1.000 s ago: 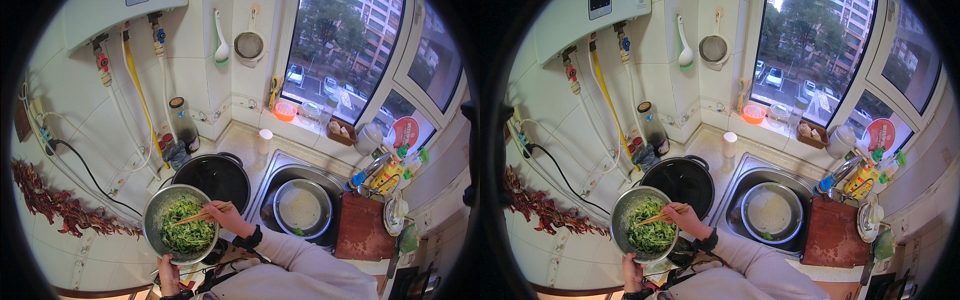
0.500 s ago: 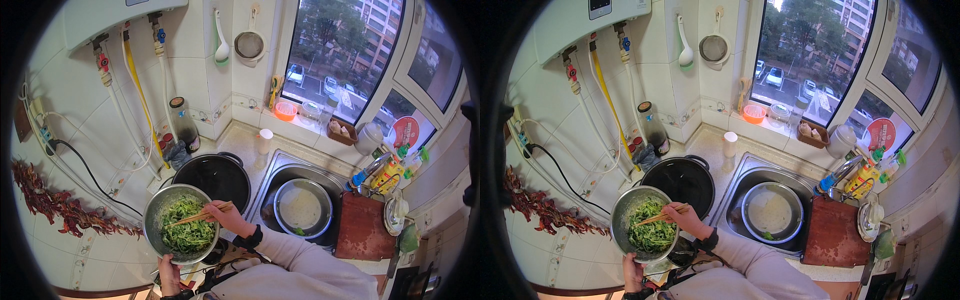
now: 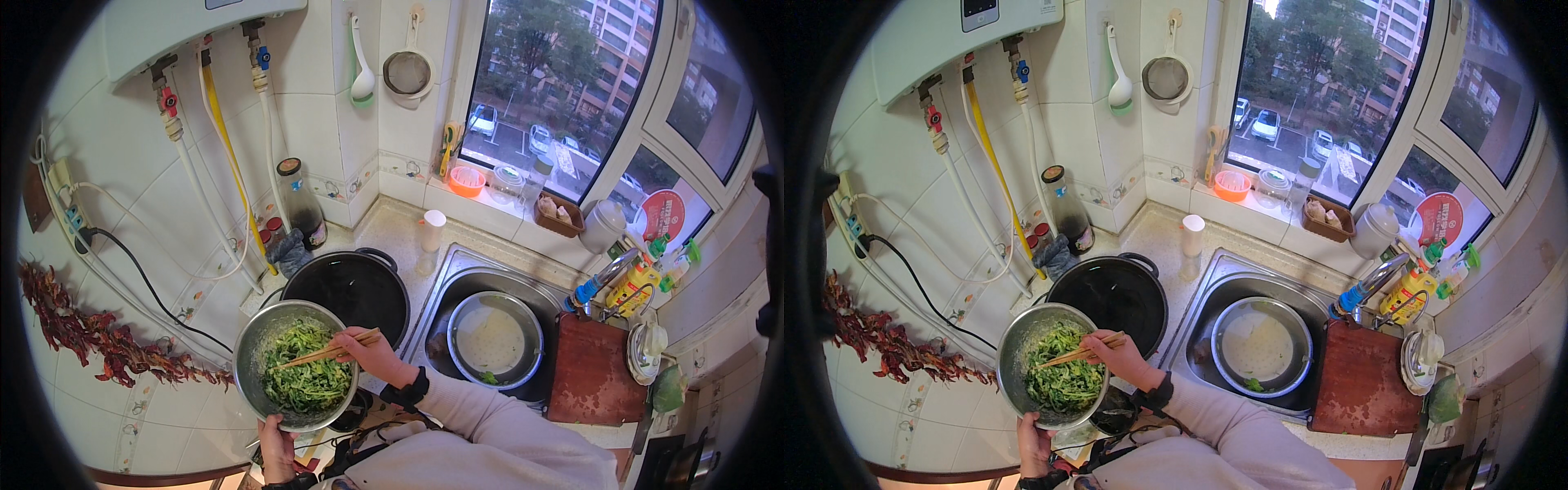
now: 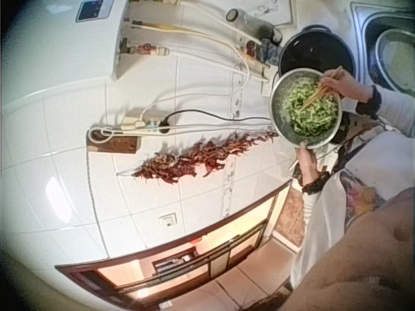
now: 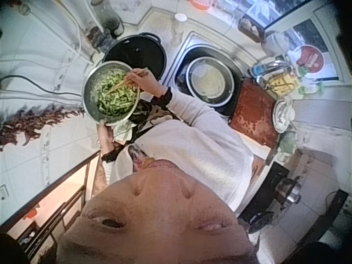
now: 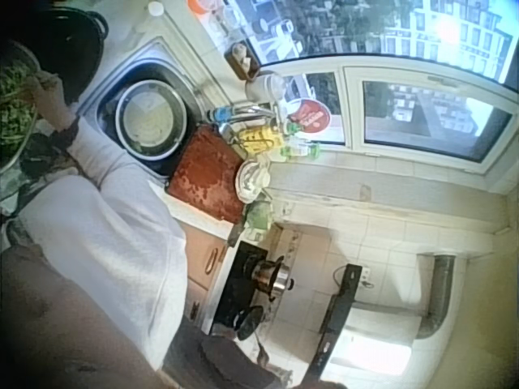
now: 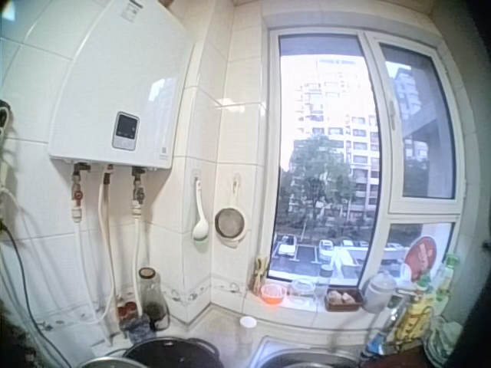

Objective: The person plugs in an electric griddle, then mixes chopped green vegetables in a metal bowl with chopsticks. They pour oil into the griddle and transfer portions of the vegetable mixture onto the hot surface to cook.

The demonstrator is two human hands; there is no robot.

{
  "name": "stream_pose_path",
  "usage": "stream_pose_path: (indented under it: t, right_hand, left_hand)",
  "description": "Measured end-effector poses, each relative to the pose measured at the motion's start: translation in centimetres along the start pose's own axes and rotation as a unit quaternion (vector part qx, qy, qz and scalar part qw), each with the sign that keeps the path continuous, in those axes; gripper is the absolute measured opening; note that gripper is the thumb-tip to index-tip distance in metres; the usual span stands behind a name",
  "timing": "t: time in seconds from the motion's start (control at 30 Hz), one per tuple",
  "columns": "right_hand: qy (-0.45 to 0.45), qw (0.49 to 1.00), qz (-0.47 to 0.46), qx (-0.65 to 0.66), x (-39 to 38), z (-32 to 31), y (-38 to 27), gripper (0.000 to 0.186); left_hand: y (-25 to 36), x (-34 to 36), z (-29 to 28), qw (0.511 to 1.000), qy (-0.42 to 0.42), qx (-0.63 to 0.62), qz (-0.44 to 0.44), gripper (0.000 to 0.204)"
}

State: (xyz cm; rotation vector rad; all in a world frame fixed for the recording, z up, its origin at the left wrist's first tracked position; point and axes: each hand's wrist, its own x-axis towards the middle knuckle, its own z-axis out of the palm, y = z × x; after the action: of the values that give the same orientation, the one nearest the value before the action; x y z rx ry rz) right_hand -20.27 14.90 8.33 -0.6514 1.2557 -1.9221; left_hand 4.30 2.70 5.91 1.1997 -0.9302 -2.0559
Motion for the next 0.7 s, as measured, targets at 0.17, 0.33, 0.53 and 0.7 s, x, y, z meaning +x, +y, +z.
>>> stream_pose_path:
  t: [0.17, 0.33, 0.53, 0.7]
  right_hand:
    - [-0.004, 1.000, 0.003, -0.010, -0.01, -0.03, -0.14, 0.025]
    - [-0.003, 1.000, 0.009, 0.004, -0.03, -0.01, -0.18, 0.025]
    - [-0.006, 1.000, 0.014, 0.009, 0.00, -0.06, -0.16, 0.025]
    - [-0.004, 1.000, 0.007, -0.005, -0.11, 0.00, -0.24, 0.024]
  left_hand:
    - [0.08, -0.19, 0.30, 1.000, 0.006, 0.002, -0.003, 0.031]
    - [0.15, -0.23, 0.33, 1.000, 0.009, 0.003, -0.005, 0.031]
    - [0.08, -0.17, 0.13, 1.000, 0.006, 0.004, -0.011, 0.031]
    - [-0.25, 0.26, -0.66, 1.000, -0.005, 0.008, -0.011, 0.033]
